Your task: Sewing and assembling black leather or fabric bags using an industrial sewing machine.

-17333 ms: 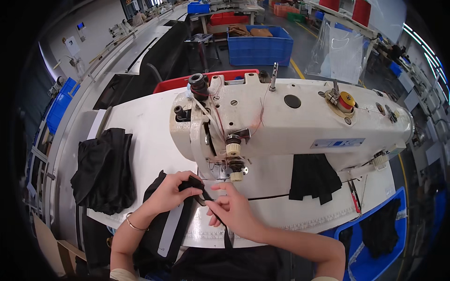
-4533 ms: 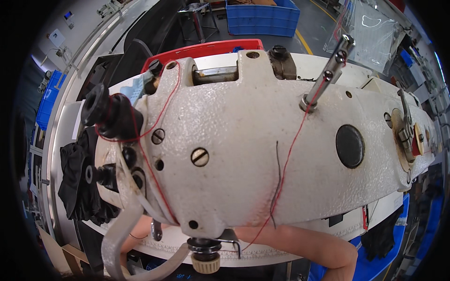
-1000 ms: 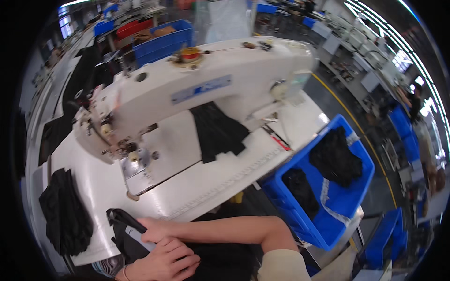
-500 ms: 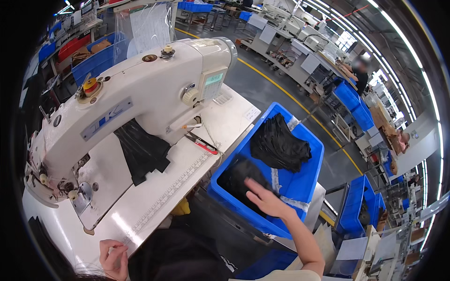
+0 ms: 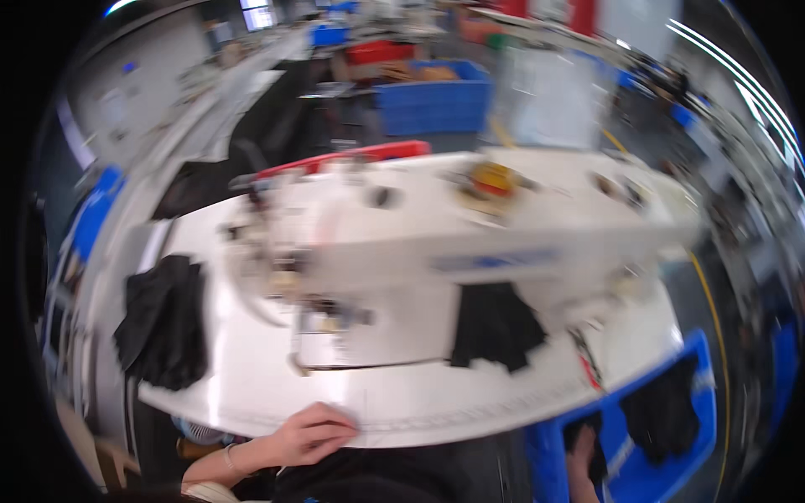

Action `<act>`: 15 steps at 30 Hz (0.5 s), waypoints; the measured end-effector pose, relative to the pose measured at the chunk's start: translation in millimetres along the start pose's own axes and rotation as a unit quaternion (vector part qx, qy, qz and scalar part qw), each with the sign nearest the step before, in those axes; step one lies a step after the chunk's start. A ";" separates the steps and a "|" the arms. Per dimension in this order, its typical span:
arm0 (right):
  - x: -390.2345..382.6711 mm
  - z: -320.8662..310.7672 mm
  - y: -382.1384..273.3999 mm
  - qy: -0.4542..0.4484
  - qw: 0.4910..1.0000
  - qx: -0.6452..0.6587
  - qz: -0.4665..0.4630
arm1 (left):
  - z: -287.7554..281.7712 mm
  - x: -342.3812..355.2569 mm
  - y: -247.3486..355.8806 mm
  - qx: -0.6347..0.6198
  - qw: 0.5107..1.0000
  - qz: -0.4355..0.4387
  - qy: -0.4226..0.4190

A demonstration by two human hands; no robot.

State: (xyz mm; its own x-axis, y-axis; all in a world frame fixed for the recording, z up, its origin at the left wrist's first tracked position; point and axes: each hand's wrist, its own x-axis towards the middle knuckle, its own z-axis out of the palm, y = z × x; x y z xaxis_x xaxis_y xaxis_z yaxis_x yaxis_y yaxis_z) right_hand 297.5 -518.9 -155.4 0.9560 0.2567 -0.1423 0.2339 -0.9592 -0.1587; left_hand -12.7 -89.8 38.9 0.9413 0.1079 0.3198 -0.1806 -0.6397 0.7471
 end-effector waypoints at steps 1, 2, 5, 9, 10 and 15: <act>-5.9 -42.9 -31.4 -0.026 0.999 -0.015 -0.046 | -7.8 3.0 3.8 0.008 1.000 0.006 -0.005; -18.9 -90.6 -54.5 -0.049 0.994 -0.034 -0.093 | -14.5 -4.9 10.1 0.005 1.000 -0.008 0.029; -86.3 -213.6 -97.3 -0.083 0.971 -0.101 -0.199 | -50.3 -31.7 39.8 0.043 0.990 -0.018 0.134; -91.7 -224.7 -252.6 0.049 0.892 0.102 -0.438 | -91.8 -74.2 43.7 0.135 0.956 -0.074 0.251; -93.1 -209.0 -279.0 0.081 0.818 0.120 -0.556 | -106.2 -83.6 42.8 0.222 0.923 -0.076 0.306; -154.6 -168.1 -432.8 0.114 0.598 0.174 -0.774 | -200.0 -167.3 42.7 0.479 0.671 -0.215 0.524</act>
State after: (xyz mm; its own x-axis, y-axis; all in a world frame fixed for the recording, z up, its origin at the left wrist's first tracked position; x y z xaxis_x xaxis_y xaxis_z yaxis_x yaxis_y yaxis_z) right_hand 78.2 -163.4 99.5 -0.3499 0.7437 0.5697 0.8567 0.5000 -0.1265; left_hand -234.9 17.0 133.8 0.0406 0.5936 0.8038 0.7813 -0.5203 0.3447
